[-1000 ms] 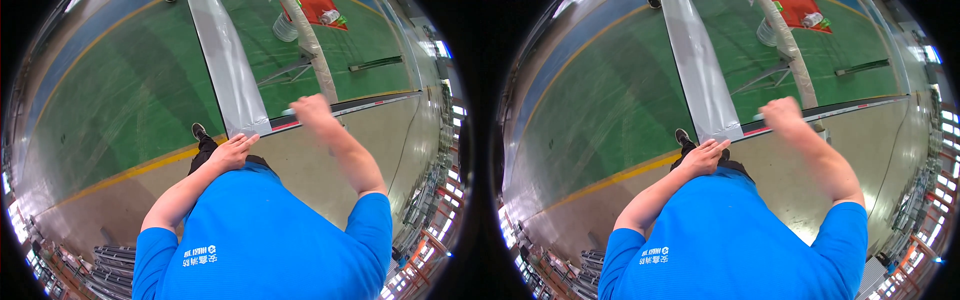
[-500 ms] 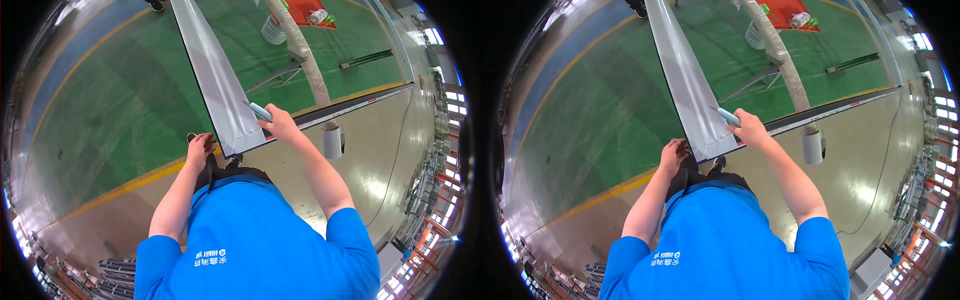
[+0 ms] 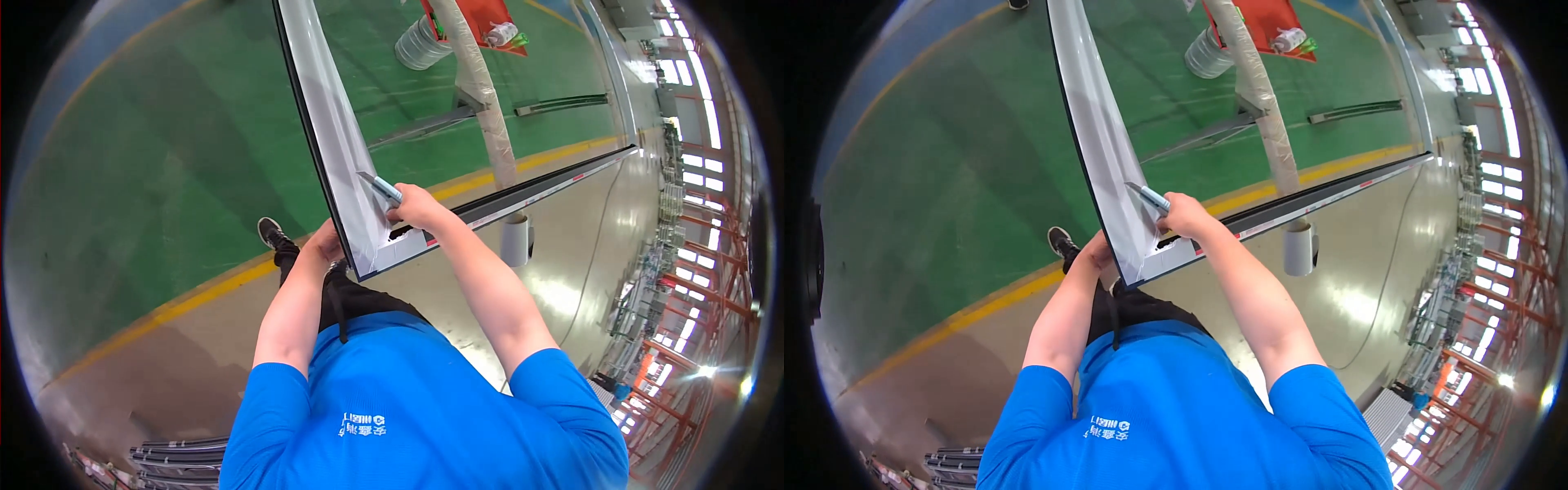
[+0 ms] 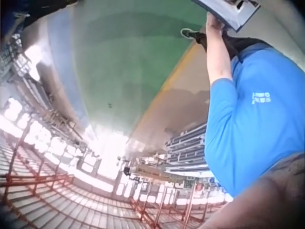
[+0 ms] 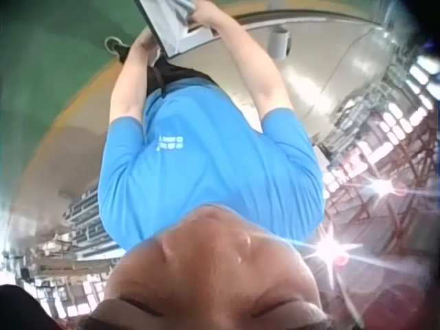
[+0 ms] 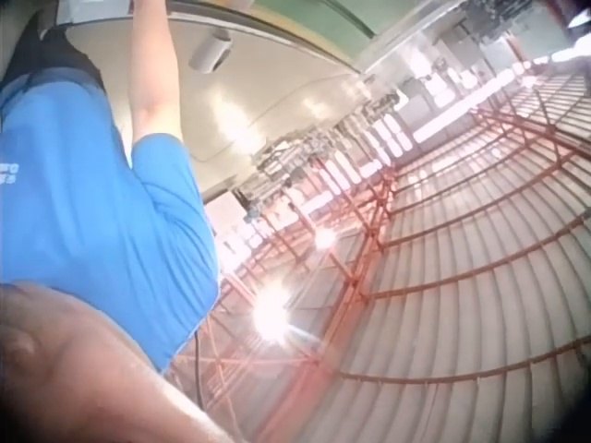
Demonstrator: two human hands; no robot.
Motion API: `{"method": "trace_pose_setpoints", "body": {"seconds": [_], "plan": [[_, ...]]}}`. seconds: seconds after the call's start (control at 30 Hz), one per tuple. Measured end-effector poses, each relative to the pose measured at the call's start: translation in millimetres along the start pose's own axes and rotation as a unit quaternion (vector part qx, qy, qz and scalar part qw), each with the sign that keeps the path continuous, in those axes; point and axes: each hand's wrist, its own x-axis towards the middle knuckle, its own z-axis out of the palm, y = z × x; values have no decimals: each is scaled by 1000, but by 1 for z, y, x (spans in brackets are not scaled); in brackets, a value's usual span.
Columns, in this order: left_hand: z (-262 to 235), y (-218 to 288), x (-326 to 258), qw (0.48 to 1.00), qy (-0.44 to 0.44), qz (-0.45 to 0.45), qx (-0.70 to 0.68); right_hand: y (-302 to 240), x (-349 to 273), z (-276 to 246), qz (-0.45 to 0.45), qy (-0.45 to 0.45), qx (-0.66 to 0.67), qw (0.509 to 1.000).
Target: Applying a white protective or sealing strip to the perimeter of a metal window frame.
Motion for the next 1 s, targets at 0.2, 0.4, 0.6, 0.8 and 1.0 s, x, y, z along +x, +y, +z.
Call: {"method": "trace_pose_setpoints", "body": {"seconds": [0.2, 0.4, 0.6, 0.8, 1.0], "plan": [[-9, -7, 17, 994, -106, -15, 35, -7, 6, 10, 7, -14, 15, 1000], [5, -10, 22, 987, -142, 30, -64, 2, -8, -3, 10, 57, -52, 997], [2, -21, 41, 951, -233, -41, -199, 30, -33, -14, 0, 340, -29, 940], [-9, -51, 63, 956, -231, 97, -149, 57, -40, -2, -110, 430, -73, 893], [-37, -55, 44, 979, -162, 39, -114, 59, -37, -1, -112, 458, -80, 878]]}}
